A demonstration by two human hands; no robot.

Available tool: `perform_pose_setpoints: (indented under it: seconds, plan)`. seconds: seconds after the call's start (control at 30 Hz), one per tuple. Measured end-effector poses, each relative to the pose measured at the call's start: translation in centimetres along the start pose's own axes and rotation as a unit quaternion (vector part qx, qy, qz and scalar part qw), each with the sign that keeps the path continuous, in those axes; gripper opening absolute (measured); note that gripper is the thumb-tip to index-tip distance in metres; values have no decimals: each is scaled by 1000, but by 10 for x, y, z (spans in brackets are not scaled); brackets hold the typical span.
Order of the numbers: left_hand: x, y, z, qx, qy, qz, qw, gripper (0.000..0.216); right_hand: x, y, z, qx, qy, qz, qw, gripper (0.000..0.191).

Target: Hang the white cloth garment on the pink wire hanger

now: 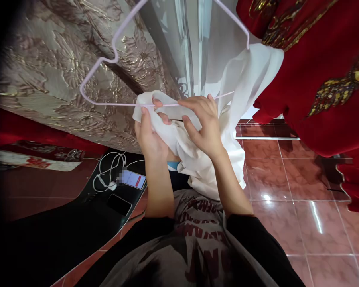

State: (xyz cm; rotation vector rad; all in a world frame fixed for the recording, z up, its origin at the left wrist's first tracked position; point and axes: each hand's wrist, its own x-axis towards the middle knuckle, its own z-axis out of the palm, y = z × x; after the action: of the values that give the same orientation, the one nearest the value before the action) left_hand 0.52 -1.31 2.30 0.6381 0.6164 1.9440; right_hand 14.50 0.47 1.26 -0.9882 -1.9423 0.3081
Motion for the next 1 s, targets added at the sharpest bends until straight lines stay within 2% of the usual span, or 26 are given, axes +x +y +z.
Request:
perform_pose_setpoints:
  seconds: [0.07, 0.1, 0.13, 0.2, 0.23, 0.27, 0.33, 0.37, 0.4, 0.43, 0.53, 0.63, 0.7, 0.77, 0.9, 1.0]
  plan:
    - [2, -5, 1, 1, 4, 19, 1000, 28, -4, -1, -13, 33, 4, -19, 999, 34]
    - [3, -6, 0, 3, 2, 24, 1000, 26, -6, 0, -20, 48, 51, -30, 997, 35]
    - [4, -8, 0, 5, 1, 26, 1000, 25, -8, 3, -28, 53, 124, -33, 990, 38]
    - [7, -10, -2, 10, 0, 22, 1000, 22, -11, 13, -41, 25, 282, -11, 959, 48]
    - [8, -11, -2, 10, -1, 18, 1000, 21, -12, 21, -45, 6, 328, 5, 944, 58]
    - [8, -12, -2, 12, -1, 14, 1000, 21, -12, 30, -47, -6, 338, 19, 941, 69]
    - [8, -12, -3, 23, 2, 8, 1000, 19, -14, 48, -42, 15, 280, 41, 959, 87]
    - [8, -13, -3, 29, 6, 9, 1000, 20, -14, 56, -35, 45, 247, 48, 967, 89]
    - [8, -12, -3, 37, 12, 12, 999, 21, -15, 61, -26, 75, 227, 70, 969, 85]
    - [8, -12, -4, 49, 19, 16, 999, 21, -16, 64, -16, 99, 233, 98, 962, 78]
    - [8, -8, -5, 84, 26, 22, 996, 23, -16, 57, 7, 126, 342, 180, 914, 50]
    - [8, -2, -8, 105, 15, 31, 994, 27, -12, 42, 5, 116, 422, 202, 876, 34]
    - [8, -1, -8, 109, 15, 31, 993, 29, -9, 36, -9, 120, 417, 203, 878, 33]
    - [8, -2, -8, 107, 17, 27, 994, 30, -6, 33, -28, 97, 389, 193, 895, 32]
    - [8, -6, -7, 78, 13, 19, 997, 25, 2, 26, -64, 85, 252, 188, 945, 21]
    - [8, -6, -5, 88, 36, 11, 995, 24, 9, 12, -82, 128, 151, 220, 955, 25]
